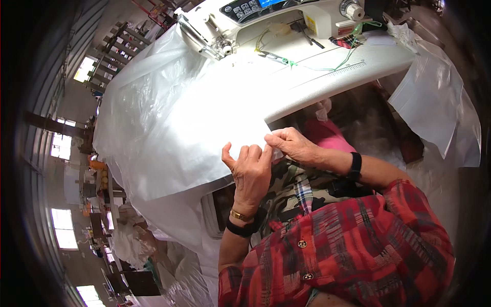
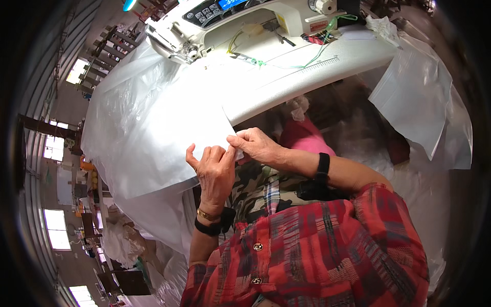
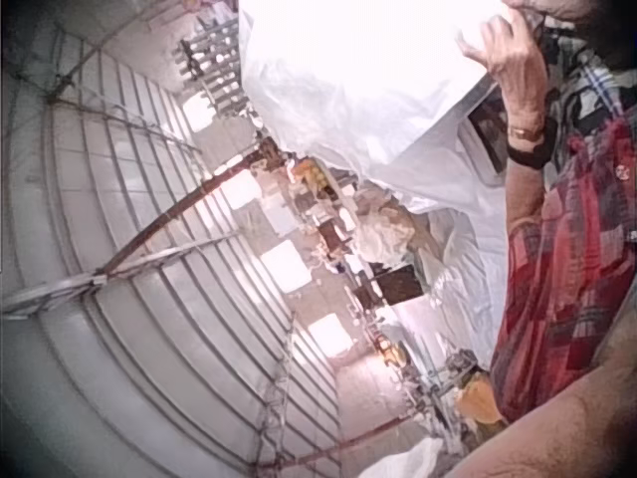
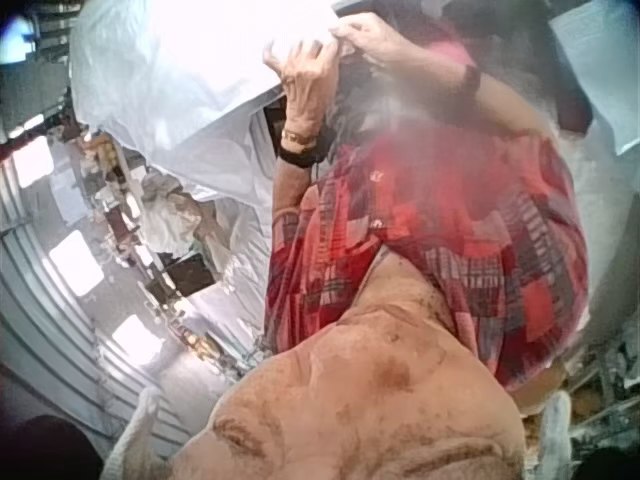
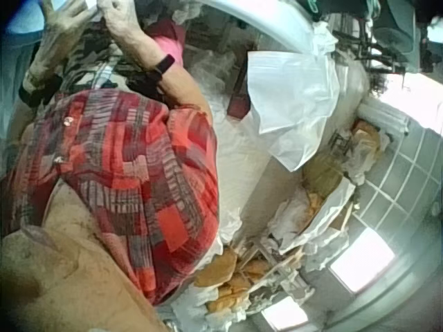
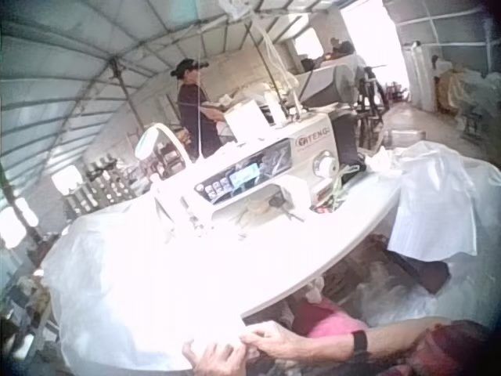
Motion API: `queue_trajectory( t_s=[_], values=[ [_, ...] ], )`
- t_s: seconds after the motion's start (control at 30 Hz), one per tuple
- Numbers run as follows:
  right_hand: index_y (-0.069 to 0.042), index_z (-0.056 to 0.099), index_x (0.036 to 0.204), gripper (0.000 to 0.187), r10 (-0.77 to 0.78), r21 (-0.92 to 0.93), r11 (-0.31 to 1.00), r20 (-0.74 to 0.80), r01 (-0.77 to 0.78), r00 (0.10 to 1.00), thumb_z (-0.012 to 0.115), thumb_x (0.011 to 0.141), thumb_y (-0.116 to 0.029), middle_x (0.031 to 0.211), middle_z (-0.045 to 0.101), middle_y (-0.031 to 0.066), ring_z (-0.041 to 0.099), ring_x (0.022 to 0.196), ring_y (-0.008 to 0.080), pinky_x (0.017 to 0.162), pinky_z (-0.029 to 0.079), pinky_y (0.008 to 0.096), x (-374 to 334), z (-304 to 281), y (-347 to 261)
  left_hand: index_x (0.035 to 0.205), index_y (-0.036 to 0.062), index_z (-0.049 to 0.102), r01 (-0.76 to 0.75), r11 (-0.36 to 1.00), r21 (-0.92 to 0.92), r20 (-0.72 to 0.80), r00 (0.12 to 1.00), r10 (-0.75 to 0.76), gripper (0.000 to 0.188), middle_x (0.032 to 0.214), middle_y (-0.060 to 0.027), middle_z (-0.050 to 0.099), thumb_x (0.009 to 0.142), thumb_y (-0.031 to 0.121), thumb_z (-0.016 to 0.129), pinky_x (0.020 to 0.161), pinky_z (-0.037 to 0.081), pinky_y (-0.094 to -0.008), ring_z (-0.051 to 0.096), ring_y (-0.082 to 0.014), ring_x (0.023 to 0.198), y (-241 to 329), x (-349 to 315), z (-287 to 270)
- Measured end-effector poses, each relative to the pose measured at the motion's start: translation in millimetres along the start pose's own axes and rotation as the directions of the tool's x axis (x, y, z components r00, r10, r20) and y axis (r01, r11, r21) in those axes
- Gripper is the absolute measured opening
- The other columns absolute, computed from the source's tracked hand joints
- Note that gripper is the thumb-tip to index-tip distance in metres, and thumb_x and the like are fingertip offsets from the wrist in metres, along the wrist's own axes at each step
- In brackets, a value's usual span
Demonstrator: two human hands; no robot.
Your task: Using an industrial sewing machine to join large white synthetic sheets.
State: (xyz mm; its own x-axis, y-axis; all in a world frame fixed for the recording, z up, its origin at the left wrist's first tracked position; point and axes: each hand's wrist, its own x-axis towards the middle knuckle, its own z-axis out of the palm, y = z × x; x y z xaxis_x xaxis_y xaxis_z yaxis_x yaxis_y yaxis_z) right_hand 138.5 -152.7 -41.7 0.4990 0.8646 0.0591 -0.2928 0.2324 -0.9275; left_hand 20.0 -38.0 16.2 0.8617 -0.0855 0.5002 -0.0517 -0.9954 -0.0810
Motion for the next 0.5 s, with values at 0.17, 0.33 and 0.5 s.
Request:
queue_trajectory(
  t_s=[0.17,0.33,0.5],
  values=[
    [-0.002,0.062,0.087,0.036,0.048,-0.09,0.995,-0.038,-0.051,0.998,0.051,0.102,-0.032,0.076,0.062,0.0001,0.057,0.066,0.0052,0.057,0.048,0.0224,-1.2,-2.4,1.9,0.109,0.0127,0.067,-0.017,0.995,-0.102,-0.01,1.0,0.016,0.032,0.11,-0.0032,0.059,0.078,0.016,0.07,0.111,0.016,-0.0596,0.058,-0.0185,0.105,1.3,-7.2,-7.3],
    [0.002,0.061,0.082,0.037,0.049,-0.252,0.965,-0.086,-0.069,0.995,0.051,0.099,-0.029,0.069,0.062,0.0051,0.06,0.062,0.0095,0.055,0.049,0.0244,-6.2,1.5,-9.9,0.11,0.0107,0.067,-0.01,0.995,0.096,-0.034,0.999,0.013,0.028,0.107,-0.0025,0.059,0.082,0.011,0.064,0.112,0.015,-0.0606,0.058,-0.0189,0.106,-23.2,-18.4,5.6],
    [-0.001,0.06,0.072,0.036,-0.059,-0.615,0.787,-0.152,-0.048,0.987,0.054,0.097,-0.026,0.057,0.059,0.0077,0.06,0.054,0.0167,0.053,0.046,0.0339,-12.3,0.8,-9.3,0.104,0.0087,0.067,0.035,0.989,0.145,-0.03,0.999,-0.031,0.024,0.092,-0.001,0.058,0.081,0.006,0.062,0.111,0.018,-0.0584,0.059,-0.0172,0.092,-40.4,-33.9,-11.2]
  ],
)
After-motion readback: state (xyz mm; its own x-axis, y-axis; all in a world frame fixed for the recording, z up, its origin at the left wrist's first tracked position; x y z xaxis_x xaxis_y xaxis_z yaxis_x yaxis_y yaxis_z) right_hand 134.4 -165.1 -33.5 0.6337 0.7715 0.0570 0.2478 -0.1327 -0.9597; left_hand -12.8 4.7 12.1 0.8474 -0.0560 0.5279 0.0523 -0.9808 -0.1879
